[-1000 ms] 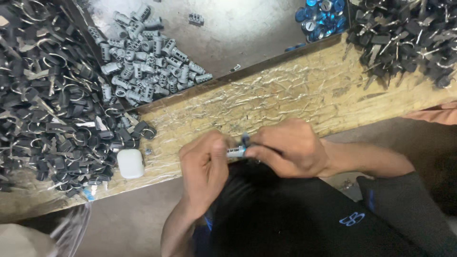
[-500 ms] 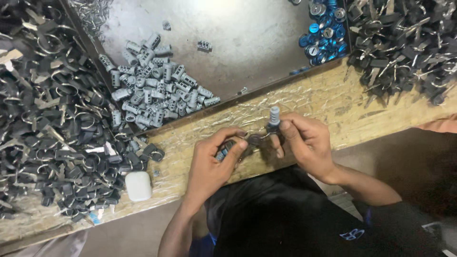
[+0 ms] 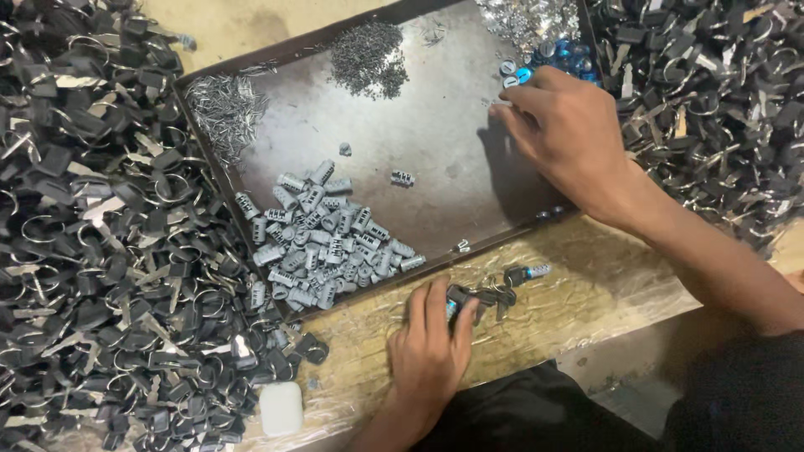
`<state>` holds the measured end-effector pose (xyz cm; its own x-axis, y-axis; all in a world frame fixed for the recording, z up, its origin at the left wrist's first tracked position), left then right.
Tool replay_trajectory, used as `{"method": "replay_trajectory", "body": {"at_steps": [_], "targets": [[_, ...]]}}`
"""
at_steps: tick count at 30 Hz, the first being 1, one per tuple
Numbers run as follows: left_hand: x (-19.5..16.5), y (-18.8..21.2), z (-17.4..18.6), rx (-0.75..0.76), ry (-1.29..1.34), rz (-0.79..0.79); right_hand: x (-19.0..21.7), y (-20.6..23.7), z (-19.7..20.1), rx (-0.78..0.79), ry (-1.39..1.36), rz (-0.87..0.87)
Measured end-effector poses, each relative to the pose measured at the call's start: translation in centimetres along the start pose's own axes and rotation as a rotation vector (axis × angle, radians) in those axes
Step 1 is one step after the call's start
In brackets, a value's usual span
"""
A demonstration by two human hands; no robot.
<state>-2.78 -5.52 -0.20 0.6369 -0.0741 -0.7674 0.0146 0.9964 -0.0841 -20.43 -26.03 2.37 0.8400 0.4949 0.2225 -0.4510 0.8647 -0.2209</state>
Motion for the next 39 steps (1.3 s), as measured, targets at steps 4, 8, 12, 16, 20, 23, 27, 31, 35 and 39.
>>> {"method": "replay_trajectory", "body": {"at_steps": [4, 8, 12, 16, 20, 23, 27, 31, 35, 39], "targets": [[2.0, 0.6, 2.3, -0.250, -0.026, 0.062, 0.9, -3.6, -2.6, 0.057, 0.169, 0.028], [3.6, 1.8, 2.7, -0.289, 0.362, 0.292, 2.1, -2.3, -2.5, 0.142, 0.098, 0.132], [4.6, 2.1, -0.9, 0.041, 1.174, 0.696, 6.0, 3.8, 1.1, 0.102, -0.391, 0.196], [2.9, 1.9, -2.4, 0.174, 1.387, 0.597, 10.9, 9.1, 4.9, 0.101, -0.657, 0.400], [-0.3, 3.5, -3.9, 0.002, 1.680, 0.589, 11.9, 10.4, 5.0, -0.082, -0.679, 0.407], [-1.4, 5.2, -5.6, -0.050, 1.917, 0.747, 12.0, 11.4, 4.4, -0.172, -0.660, 0.598], [-0.7, 5.7, -4.2, -0.058, 1.917, 0.495, 12.5, 12.7, 4.5, -0.182, -0.693, 0.779], [-0.1, 5.7, -2.6, 0.105, 1.902, 0.443, 13.2, 12.7, 4.7, -0.156, -0.705, 0.834], [0.9, 5.4, -1.6, 0.035, 1.823, 0.504, 13.5, 12.1, 3.9, -0.105, -0.718, 0.768], [4.0, 4.9, -0.3, -0.320, 1.386, 0.516, 13.0, 10.4, 2.5, 0.015, -0.516, 0.628]]}}
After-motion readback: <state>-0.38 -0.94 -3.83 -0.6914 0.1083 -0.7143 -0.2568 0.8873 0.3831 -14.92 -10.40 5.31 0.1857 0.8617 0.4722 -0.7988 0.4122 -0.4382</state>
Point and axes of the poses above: each hand's wrist, its own y-axis away from the middle knuckle, its own z-axis out of the back of the hand, x = y × z, the point moved 5 cm from there along -y, towards the middle knuckle, and after that the axes turned 3 degrees about y, right-handed, at the moved point
